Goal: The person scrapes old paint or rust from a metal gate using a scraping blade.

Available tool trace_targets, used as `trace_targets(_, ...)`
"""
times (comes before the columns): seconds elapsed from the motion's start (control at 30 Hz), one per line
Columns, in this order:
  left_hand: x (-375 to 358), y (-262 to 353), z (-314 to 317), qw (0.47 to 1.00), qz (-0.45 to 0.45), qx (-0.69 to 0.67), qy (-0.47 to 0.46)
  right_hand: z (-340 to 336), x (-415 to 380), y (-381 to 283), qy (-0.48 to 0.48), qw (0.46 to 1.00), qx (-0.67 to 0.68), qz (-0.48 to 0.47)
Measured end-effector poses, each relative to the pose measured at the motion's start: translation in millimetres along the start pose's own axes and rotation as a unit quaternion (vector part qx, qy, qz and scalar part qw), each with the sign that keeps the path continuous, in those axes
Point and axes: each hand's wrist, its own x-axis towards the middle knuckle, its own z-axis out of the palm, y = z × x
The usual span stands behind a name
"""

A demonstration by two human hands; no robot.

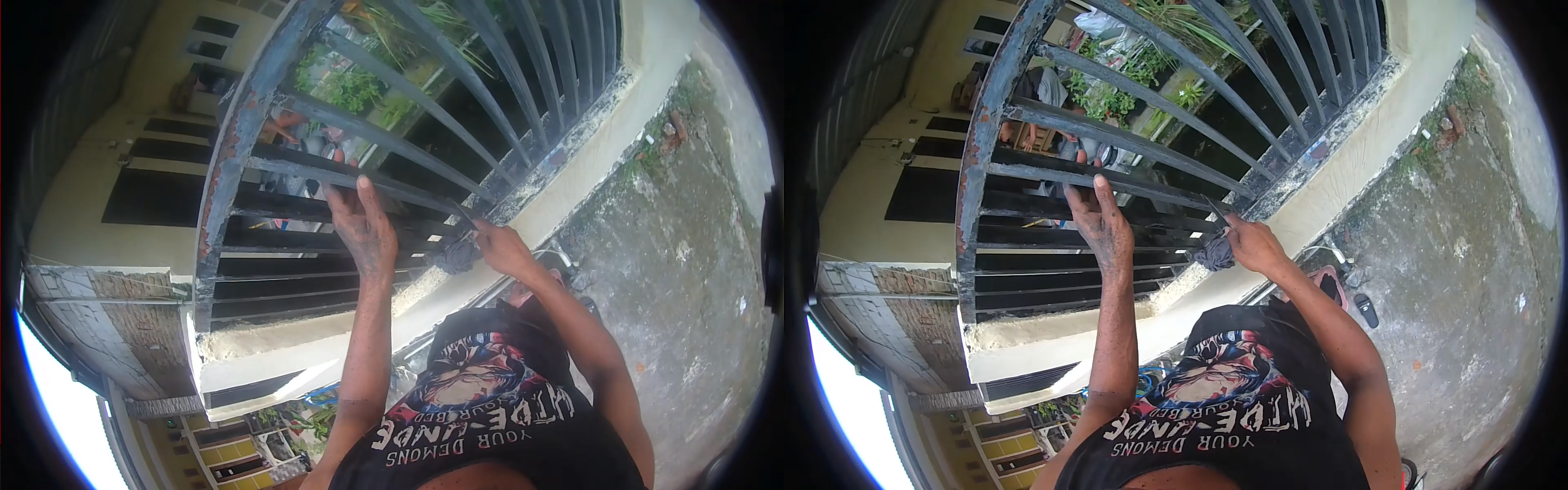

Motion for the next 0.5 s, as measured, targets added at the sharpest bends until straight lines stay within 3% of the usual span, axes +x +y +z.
trace_targets(0.1, 6.7, 3.1, 0.7, 0.999, 0.029, -0.006, 0.024, -2.1, -8.9, -22.3, 0.014, 0.995, 0.100, -0.009)
trace_targets(0.17, 17.6, 8.8, 2.1, 0.998, 0.022, -0.034, 0.048, 3.4, -10.8, -26.4, 0.054, 0.990, 0.109, -0.071)
trace_targets(0.23, 32.2, 11.9, 2.9, 0.990, 0.020, -0.127, 0.055, 0.6, -15.9, -42.6, 0.070, 0.985, 0.133, -0.085)
trace_targets(0.37, 58.4, 33.6, 1.5, 0.975, -0.013, -0.206, 0.084, -3.3, -25.0, -74.0, 0.017, 0.978, 0.191, -0.081)
trace_targets(0.43, 71.8, 28.8, 0.6, 0.959, 0.012, -0.243, 0.146, -4.2, -27.0, -92.3, 0.015, 0.977, 0.203, -0.068)
trace_targets(0.5, 75.2, 27.9, -8.3, 0.961, -0.060, -0.242, 0.119, -3.2, -29.3, -103.8, 0.015, 0.975, 0.217, -0.049)
